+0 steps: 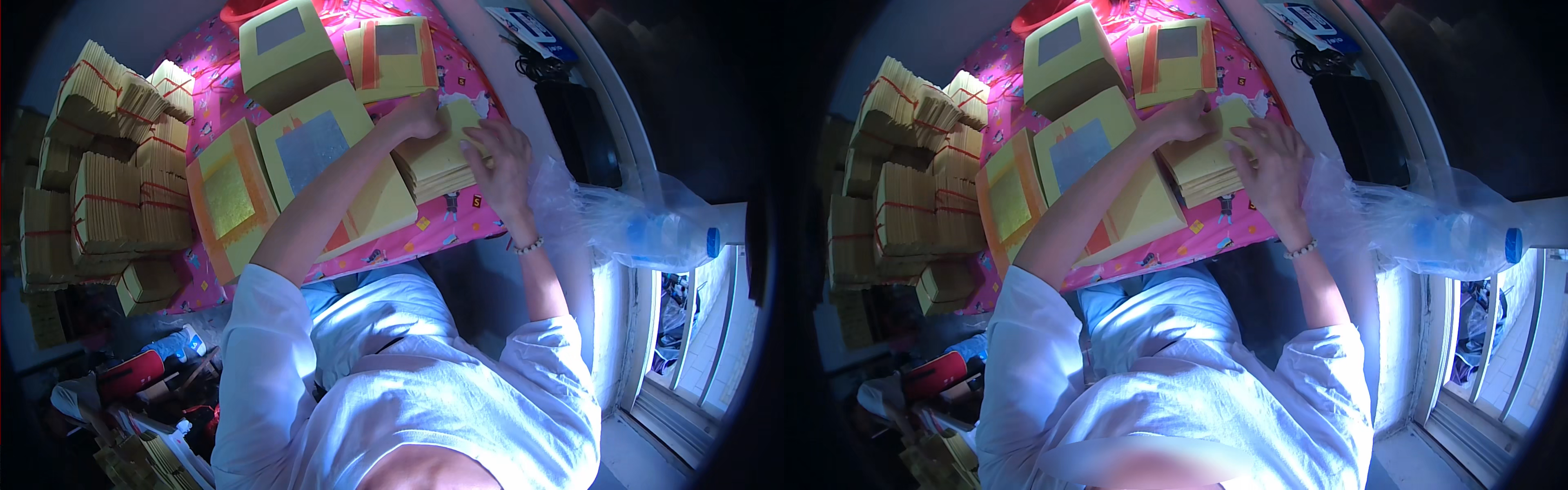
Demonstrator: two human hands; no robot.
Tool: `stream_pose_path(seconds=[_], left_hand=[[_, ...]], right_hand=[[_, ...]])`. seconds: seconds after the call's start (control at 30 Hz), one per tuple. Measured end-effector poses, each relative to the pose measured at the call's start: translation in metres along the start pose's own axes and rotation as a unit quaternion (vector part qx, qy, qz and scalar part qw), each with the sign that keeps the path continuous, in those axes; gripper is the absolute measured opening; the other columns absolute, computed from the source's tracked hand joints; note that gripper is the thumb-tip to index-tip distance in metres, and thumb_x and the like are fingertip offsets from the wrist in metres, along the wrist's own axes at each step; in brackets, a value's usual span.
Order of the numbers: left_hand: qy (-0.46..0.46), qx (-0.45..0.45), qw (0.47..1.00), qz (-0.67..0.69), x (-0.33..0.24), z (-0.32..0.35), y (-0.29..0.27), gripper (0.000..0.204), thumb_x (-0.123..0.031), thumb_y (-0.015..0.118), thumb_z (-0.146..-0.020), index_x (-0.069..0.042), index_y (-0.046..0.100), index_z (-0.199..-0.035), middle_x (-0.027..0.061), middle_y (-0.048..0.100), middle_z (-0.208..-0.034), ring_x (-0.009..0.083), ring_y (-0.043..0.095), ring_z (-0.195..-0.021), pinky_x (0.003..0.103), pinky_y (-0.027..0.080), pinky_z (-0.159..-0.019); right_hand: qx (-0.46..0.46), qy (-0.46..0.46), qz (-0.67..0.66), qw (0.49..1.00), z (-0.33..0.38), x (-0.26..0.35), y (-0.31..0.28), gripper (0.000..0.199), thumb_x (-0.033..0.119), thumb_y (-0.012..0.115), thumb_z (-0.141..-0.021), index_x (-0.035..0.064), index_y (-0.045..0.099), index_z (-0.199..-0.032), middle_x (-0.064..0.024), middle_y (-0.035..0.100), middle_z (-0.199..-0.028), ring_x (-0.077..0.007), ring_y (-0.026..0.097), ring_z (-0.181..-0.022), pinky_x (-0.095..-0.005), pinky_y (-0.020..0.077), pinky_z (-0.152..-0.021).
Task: The person repeatedly folds yellow paper sheets by hand, aligning edges and creasing them to form small packets. They place each finished packet onto a growing stack on the table. The workspace is a table covered with a pink patterned cloth, surrounded by large stacks of similar yellow paper.
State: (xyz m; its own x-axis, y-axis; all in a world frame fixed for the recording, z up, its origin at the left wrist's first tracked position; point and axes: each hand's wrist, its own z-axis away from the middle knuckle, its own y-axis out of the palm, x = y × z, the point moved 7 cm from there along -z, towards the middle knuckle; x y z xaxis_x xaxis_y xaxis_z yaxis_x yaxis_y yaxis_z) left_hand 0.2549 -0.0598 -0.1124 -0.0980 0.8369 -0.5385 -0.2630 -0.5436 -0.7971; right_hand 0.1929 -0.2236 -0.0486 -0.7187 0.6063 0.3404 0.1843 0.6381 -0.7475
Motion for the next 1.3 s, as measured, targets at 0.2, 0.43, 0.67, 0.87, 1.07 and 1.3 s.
stream_pose_path(seconds=[0.2, 0.43, 0.67, 0.87, 1.07, 1.3], left_hand=[[0.036, -0.01, 0.999, -0.007, 0.004, -0.002, 0.005, 0.053, -0.034, 0.065, -0.082, 0.001, 0.05, -0.119, 0.0228, 0.062, -0.107, 0.0341, 0.062, -0.1, 0.04, 0.049, -0.083], [0.042, -0.001, 0.999, -0.009, 0.008, -0.002, 0.001, 0.051, -0.036, 0.064, -0.083, -0.003, 0.053, -0.12, 0.0214, 0.063, -0.107, 0.0323, 0.063, -0.099, 0.039, 0.049, -0.082], [0.0, -0.084, 0.991, -0.102, 0.0, 0.004, -0.008, 0.044, -0.032, 0.065, -0.082, -0.005, 0.056, -0.117, 0.0216, 0.063, -0.104, 0.0337, 0.062, -0.099, 0.043, 0.049, -0.086], [0.107, -0.161, 0.98, -0.042, -0.033, 0.054, -0.035, 0.04, -0.027, 0.067, -0.082, -0.006, 0.059, -0.114, 0.0194, 0.062, -0.102, 0.0322, 0.061, -0.1, 0.041, 0.048, -0.088], [0.187, -0.255, 0.944, 0.098, -0.042, 0.167, -0.059, 0.027, -0.011, 0.063, -0.086, -0.005, 0.06, -0.112, 0.0118, 0.063, -0.1, 0.0255, 0.061, -0.097, 0.036, 0.047, -0.086], [0.079, -0.347, 0.933, 0.056, -0.008, 0.266, -0.045, 0.023, -0.011, 0.065, -0.083, -0.007, 0.061, -0.106, 0.0121, 0.059, -0.101, 0.0302, 0.055, -0.094, 0.038, 0.045, -0.081]], right_hand=[[0.051, 0.01, -0.06, 0.997, 0.016, 0.001, 0.027, 0.024, 0.025, 0.067, -0.084, 0.0074, 0.068, -0.101, -0.013, 0.058, -0.11, -0.031, 0.053, -0.108, -0.0423, 0.038, -0.093], [0.075, -0.05, -0.126, 0.988, 0.011, 0.011, 0.011, 0.031, 0.026, 0.07, -0.081, 0.0107, 0.066, -0.107, -0.0104, 0.059, -0.115, -0.0308, 0.051, -0.114, -0.0455, 0.0345, -0.101], [0.135, -0.105, -0.11, 0.979, 0.014, 0.026, 0.03, 0.036, 0.024, 0.075, -0.074, 0.0128, 0.064, -0.106, -0.0063, 0.06, -0.108, -0.0258, 0.053, -0.112, -0.0451, 0.0341, -0.102], [0.166, -0.113, -0.139, 0.97, 0.007, 0.028, 0.028, 0.04, 0.018, 0.077, -0.07, 0.01, 0.061, -0.105, -0.0066, 0.058, -0.104, -0.0276, 0.054, -0.106, -0.0418, 0.0395, -0.094], [0.19, -0.111, -0.115, 0.969, 0.007, 0.03, 0.032, 0.045, 0.02, 0.078, -0.068, 0.011, 0.061, -0.108, -0.0056, 0.058, -0.107, -0.0271, 0.053, -0.107, -0.0417, 0.0397, -0.093], [0.162, -0.127, -0.111, 0.972, 0.014, 0.026, 0.033, 0.048, 0.02, 0.079, -0.065, 0.0118, 0.061, -0.109, -0.0048, 0.056, -0.11, -0.0265, 0.051, -0.111, -0.0412, 0.0383, -0.096]])
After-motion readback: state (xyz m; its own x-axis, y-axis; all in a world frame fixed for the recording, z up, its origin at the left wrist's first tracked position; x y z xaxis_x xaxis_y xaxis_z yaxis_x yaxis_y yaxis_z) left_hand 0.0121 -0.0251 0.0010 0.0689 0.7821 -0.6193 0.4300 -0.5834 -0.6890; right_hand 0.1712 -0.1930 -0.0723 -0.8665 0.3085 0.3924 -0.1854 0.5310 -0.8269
